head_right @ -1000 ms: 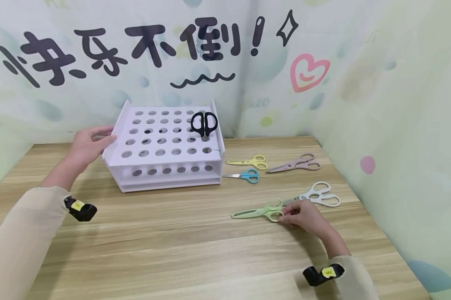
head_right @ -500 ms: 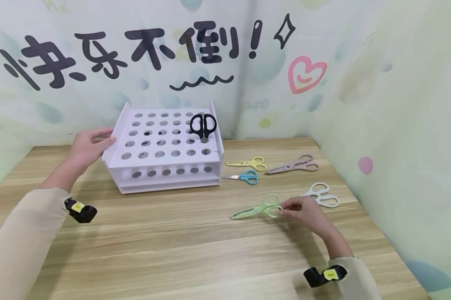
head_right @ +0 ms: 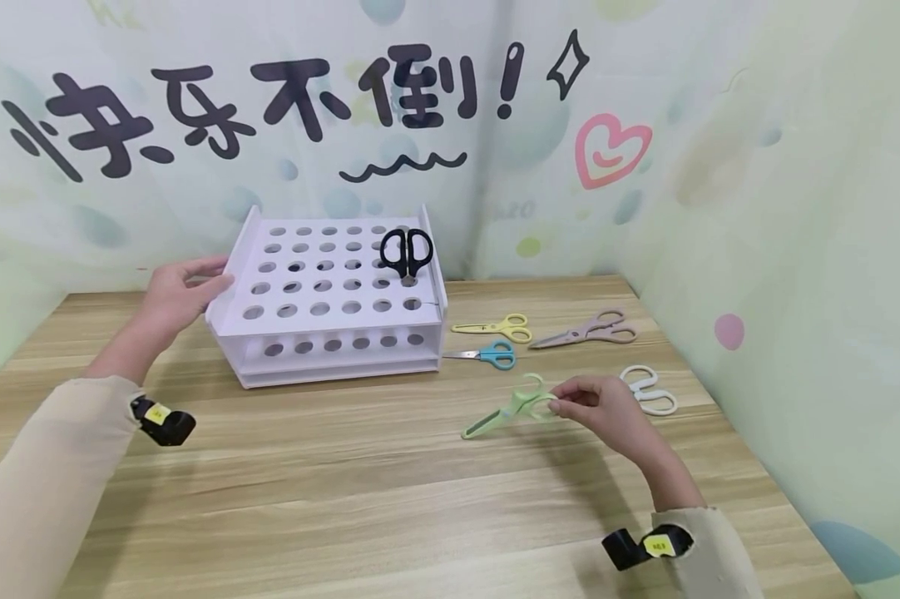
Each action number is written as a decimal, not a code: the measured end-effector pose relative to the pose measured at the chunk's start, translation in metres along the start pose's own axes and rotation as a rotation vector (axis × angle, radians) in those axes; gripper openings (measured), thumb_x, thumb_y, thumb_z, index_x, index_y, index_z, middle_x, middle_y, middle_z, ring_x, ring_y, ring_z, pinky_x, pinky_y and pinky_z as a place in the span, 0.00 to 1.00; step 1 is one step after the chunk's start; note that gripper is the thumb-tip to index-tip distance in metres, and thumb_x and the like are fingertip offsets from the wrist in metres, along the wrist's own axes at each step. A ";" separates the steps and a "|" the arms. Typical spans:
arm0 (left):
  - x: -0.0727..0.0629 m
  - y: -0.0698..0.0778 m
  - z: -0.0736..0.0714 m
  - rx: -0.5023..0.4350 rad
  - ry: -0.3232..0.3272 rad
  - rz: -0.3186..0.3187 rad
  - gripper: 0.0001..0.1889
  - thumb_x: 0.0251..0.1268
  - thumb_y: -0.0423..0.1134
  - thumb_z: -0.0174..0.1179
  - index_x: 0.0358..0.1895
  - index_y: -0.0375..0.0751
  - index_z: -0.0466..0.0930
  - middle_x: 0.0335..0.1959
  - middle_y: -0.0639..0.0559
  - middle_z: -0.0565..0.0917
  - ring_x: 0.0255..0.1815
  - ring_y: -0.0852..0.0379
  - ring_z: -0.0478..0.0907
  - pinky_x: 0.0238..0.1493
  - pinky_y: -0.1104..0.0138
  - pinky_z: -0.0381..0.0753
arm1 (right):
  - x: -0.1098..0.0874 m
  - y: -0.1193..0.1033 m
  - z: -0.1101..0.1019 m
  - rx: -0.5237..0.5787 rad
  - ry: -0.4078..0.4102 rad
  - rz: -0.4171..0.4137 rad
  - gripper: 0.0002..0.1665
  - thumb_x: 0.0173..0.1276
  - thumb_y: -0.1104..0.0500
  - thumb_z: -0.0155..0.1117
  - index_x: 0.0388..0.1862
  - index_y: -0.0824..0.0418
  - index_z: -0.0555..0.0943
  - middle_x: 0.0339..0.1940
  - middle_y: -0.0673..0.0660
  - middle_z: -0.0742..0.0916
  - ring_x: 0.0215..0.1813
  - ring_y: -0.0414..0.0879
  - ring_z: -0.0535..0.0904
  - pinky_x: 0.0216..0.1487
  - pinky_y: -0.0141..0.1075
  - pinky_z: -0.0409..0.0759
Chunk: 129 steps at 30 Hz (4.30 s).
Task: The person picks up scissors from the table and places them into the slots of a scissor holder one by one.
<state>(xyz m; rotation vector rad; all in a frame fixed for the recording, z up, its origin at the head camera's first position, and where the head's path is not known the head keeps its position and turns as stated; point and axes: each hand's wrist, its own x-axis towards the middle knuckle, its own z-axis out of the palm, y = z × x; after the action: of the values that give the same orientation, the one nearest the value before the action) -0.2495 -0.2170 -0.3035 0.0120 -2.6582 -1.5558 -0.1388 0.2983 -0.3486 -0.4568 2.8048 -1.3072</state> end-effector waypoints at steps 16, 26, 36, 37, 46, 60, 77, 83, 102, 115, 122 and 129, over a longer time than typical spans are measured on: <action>0.001 -0.002 0.000 0.010 0.002 -0.001 0.27 0.67 0.42 0.51 0.67 0.37 0.60 0.58 0.37 0.68 0.56 0.44 0.68 0.35 0.81 0.72 | 0.028 -0.034 0.003 -0.132 -0.015 -0.084 0.09 0.60 0.59 0.65 0.36 0.65 0.82 0.29 0.52 0.82 0.30 0.41 0.77 0.30 0.31 0.77; 0.001 0.000 0.000 0.020 0.014 0.008 0.28 0.67 0.43 0.51 0.67 0.36 0.61 0.58 0.37 0.69 0.57 0.44 0.68 0.35 0.81 0.72 | 0.054 -0.057 0.006 -0.128 -0.063 -0.182 0.05 0.60 0.62 0.65 0.34 0.62 0.82 0.29 0.51 0.83 0.31 0.42 0.78 0.32 0.32 0.78; 0.002 0.000 0.001 0.019 0.029 0.017 0.27 0.67 0.42 0.51 0.66 0.35 0.62 0.57 0.36 0.70 0.56 0.43 0.69 0.36 0.80 0.72 | 0.087 -0.086 0.012 -0.121 -0.100 -0.271 0.06 0.59 0.62 0.66 0.34 0.63 0.83 0.29 0.52 0.83 0.30 0.43 0.78 0.33 0.31 0.78; 0.002 0.000 0.001 0.018 0.029 0.016 0.27 0.67 0.42 0.51 0.66 0.35 0.62 0.57 0.36 0.70 0.56 0.43 0.69 0.36 0.80 0.72 | 0.090 -0.089 0.013 -0.126 -0.104 -0.277 0.06 0.59 0.62 0.66 0.34 0.64 0.83 0.29 0.52 0.83 0.31 0.43 0.77 0.33 0.32 0.78; 0.001 -0.001 0.000 0.029 0.028 0.013 0.27 0.67 0.42 0.51 0.66 0.35 0.62 0.57 0.37 0.70 0.56 0.44 0.68 0.38 0.79 0.73 | 0.116 -0.122 0.019 -0.122 -0.137 -0.342 0.07 0.59 0.63 0.66 0.35 0.66 0.83 0.30 0.54 0.84 0.32 0.44 0.77 0.35 0.34 0.78; 0.000 0.004 0.001 0.009 0.028 0.017 0.26 0.66 0.40 0.52 0.66 0.35 0.63 0.56 0.37 0.70 0.53 0.47 0.70 0.34 0.81 0.73 | 0.146 -0.176 0.023 -0.201 -0.159 -0.426 0.06 0.59 0.62 0.66 0.33 0.65 0.83 0.30 0.54 0.84 0.31 0.43 0.77 0.34 0.35 0.77; 0.001 -0.001 0.000 0.007 0.040 0.040 0.26 0.67 0.41 0.51 0.65 0.35 0.63 0.56 0.35 0.71 0.54 0.44 0.70 0.36 0.80 0.73 | 0.176 -0.222 0.020 -0.287 -0.151 -0.508 0.07 0.59 0.62 0.66 0.35 0.64 0.84 0.30 0.54 0.84 0.30 0.43 0.74 0.33 0.31 0.73; 0.001 -0.002 0.000 0.006 0.039 0.025 0.26 0.67 0.42 0.52 0.66 0.35 0.63 0.56 0.36 0.70 0.54 0.45 0.70 0.36 0.79 0.74 | 0.191 -0.228 0.020 -0.315 -0.136 -0.503 0.07 0.60 0.61 0.66 0.35 0.62 0.85 0.30 0.53 0.84 0.29 0.42 0.75 0.32 0.31 0.73; -0.001 -0.002 0.002 0.004 0.057 0.041 0.26 0.66 0.40 0.52 0.65 0.34 0.64 0.55 0.36 0.71 0.55 0.43 0.71 0.39 0.78 0.74 | 0.245 -0.216 0.028 -0.289 -0.116 -0.415 0.08 0.61 0.61 0.65 0.37 0.65 0.84 0.31 0.56 0.85 0.33 0.44 0.77 0.35 0.31 0.74; -0.001 -0.002 0.004 -0.032 0.065 0.071 0.25 0.65 0.38 0.53 0.63 0.32 0.65 0.52 0.36 0.72 0.47 0.53 0.73 0.34 0.81 0.73 | 0.260 -0.202 0.043 -0.317 -0.188 -0.371 0.06 0.60 0.63 0.65 0.35 0.64 0.85 0.31 0.55 0.85 0.33 0.44 0.76 0.35 0.33 0.74; -0.001 -0.002 0.004 -0.034 0.065 0.069 0.25 0.65 0.38 0.53 0.63 0.32 0.65 0.53 0.36 0.72 0.45 0.55 0.73 0.34 0.81 0.74 | 0.263 -0.198 0.051 -0.340 -0.216 -0.403 0.06 0.59 0.62 0.67 0.34 0.63 0.85 0.30 0.55 0.85 0.32 0.44 0.76 0.34 0.32 0.73; -0.001 -0.002 0.003 -0.032 0.071 0.061 0.25 0.66 0.38 0.52 0.64 0.32 0.65 0.53 0.36 0.71 0.49 0.49 0.73 0.34 0.81 0.73 | 0.263 -0.195 0.058 -0.330 -0.235 -0.397 0.06 0.58 0.62 0.67 0.33 0.63 0.85 0.29 0.55 0.85 0.31 0.44 0.75 0.33 0.33 0.73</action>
<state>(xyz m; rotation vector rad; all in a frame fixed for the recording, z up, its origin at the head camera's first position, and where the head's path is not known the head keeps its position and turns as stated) -0.2490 -0.2153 -0.3073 -0.0153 -2.5549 -1.5493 -0.3325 0.0661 -0.2109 -1.1445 2.8175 -0.7502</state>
